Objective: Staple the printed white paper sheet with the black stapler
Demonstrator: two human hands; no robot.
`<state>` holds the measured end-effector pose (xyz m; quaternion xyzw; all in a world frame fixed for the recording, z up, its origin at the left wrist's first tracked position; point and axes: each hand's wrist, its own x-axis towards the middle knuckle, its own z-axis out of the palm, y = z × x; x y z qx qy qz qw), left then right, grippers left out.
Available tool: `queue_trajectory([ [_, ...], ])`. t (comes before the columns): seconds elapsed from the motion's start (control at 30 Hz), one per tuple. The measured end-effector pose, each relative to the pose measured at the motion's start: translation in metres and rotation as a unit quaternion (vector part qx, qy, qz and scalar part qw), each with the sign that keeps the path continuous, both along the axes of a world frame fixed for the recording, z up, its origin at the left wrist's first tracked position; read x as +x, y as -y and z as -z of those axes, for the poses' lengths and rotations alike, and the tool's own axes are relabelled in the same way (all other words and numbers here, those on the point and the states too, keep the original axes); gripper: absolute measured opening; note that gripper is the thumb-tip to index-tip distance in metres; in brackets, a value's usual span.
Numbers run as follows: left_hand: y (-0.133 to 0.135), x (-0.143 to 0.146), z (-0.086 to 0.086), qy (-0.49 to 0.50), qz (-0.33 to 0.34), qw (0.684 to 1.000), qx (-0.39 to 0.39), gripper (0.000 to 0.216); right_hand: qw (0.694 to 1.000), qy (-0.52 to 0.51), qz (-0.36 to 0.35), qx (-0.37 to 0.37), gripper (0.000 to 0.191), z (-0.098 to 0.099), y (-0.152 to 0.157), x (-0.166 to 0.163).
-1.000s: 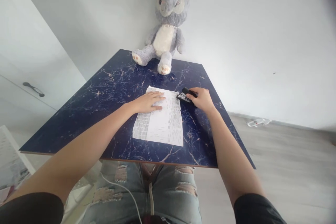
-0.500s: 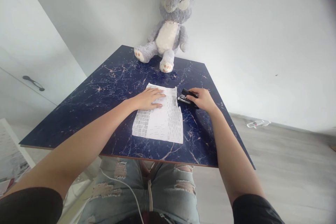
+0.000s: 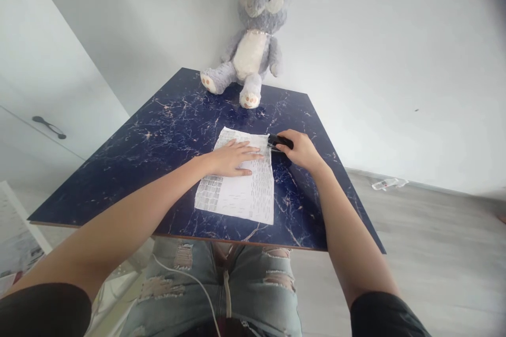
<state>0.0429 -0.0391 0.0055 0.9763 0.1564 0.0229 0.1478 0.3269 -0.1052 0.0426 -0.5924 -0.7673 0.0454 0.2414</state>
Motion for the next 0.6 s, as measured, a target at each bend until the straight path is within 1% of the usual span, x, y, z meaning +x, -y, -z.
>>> queue_trajectory([
  [0.13,0.010,0.003,-0.006,0.014,0.044,0.999,0.014,0.062,1.000,-0.017,-0.021,-0.001,0.024,-0.001,0.001,-0.004],
  [0.23,0.017,0.007,-0.008,0.025,0.061,0.997,0.035,0.057,0.999,-0.021,-0.043,-0.015,0.023,0.000,0.001,-0.006],
  [0.3,0.018,0.008,-0.008,0.033,0.067,0.996,0.046,0.054,0.999,-0.020,-0.044,-0.018,0.022,0.001,0.001,-0.010],
  [0.33,0.019,0.008,-0.008,0.037,0.068,0.996,0.050,0.053,0.999,-0.018,-0.041,-0.016,0.023,0.001,0.001,-0.013],
  [0.4,0.018,0.009,-0.006,0.046,0.071,0.995,0.049,0.052,1.000,-0.001,-0.028,-0.009,0.032,0.003,0.002,-0.023],
  [0.43,0.017,0.009,-0.005,0.050,0.073,0.995,0.044,0.051,1.000,0.023,-0.016,-0.006,0.037,0.003,0.003,-0.029],
  [0.5,0.015,0.009,-0.001,0.062,0.080,0.995,0.027,0.048,0.994,0.107,0.017,-0.009,0.042,0.005,0.004,-0.044],
  [0.6,0.011,0.009,0.003,0.080,0.090,0.993,-0.002,0.046,0.967,0.249,0.046,-0.027,0.042,0.008,0.004,-0.063],
])
